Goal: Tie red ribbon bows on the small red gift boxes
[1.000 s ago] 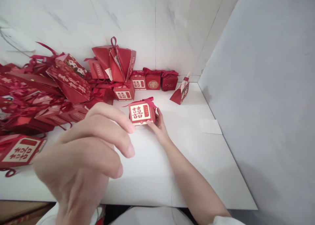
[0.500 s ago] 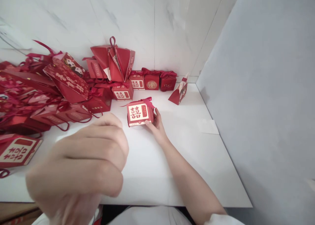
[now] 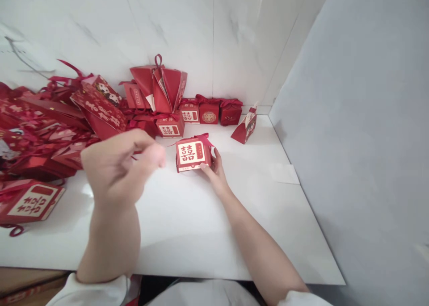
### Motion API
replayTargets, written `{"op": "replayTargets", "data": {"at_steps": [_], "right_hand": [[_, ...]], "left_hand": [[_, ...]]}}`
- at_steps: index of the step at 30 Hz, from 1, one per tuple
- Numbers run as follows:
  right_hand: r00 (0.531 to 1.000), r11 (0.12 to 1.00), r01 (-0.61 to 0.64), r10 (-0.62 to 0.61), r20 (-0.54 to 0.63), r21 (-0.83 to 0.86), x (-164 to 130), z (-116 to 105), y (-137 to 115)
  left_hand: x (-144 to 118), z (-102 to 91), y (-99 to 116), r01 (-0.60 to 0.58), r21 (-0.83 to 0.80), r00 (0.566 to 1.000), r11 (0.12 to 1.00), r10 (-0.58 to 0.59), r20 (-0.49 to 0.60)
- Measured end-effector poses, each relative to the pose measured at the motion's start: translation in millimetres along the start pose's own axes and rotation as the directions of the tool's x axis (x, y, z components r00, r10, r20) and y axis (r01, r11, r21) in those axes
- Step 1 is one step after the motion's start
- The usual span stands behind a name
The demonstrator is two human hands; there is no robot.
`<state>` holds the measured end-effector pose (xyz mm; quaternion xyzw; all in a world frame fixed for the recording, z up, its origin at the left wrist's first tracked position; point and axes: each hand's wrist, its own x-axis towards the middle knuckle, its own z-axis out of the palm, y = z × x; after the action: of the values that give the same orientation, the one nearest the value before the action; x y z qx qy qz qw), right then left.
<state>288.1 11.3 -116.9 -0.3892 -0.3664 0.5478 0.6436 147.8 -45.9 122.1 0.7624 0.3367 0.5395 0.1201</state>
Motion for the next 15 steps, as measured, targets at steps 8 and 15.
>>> {"op": "replayTargets", "data": {"at_steps": [8, 15], "right_hand": [[0.943, 0.887, 0.305, -0.331, -0.018, -0.346, -10.7, 11.6, -18.0], [0.777, 0.528, 0.533, -0.615, 0.135, -0.661, -25.6, 17.3, -28.8]], "left_hand": [[-25.7, 2.4, -100.5, 0.511, 0.383, 0.735, 0.770, -0.622, 0.270], [-95.1, 59.0, -124.5, 0.714, -0.112, 0.684, 0.691, -0.654, 0.323]]}}
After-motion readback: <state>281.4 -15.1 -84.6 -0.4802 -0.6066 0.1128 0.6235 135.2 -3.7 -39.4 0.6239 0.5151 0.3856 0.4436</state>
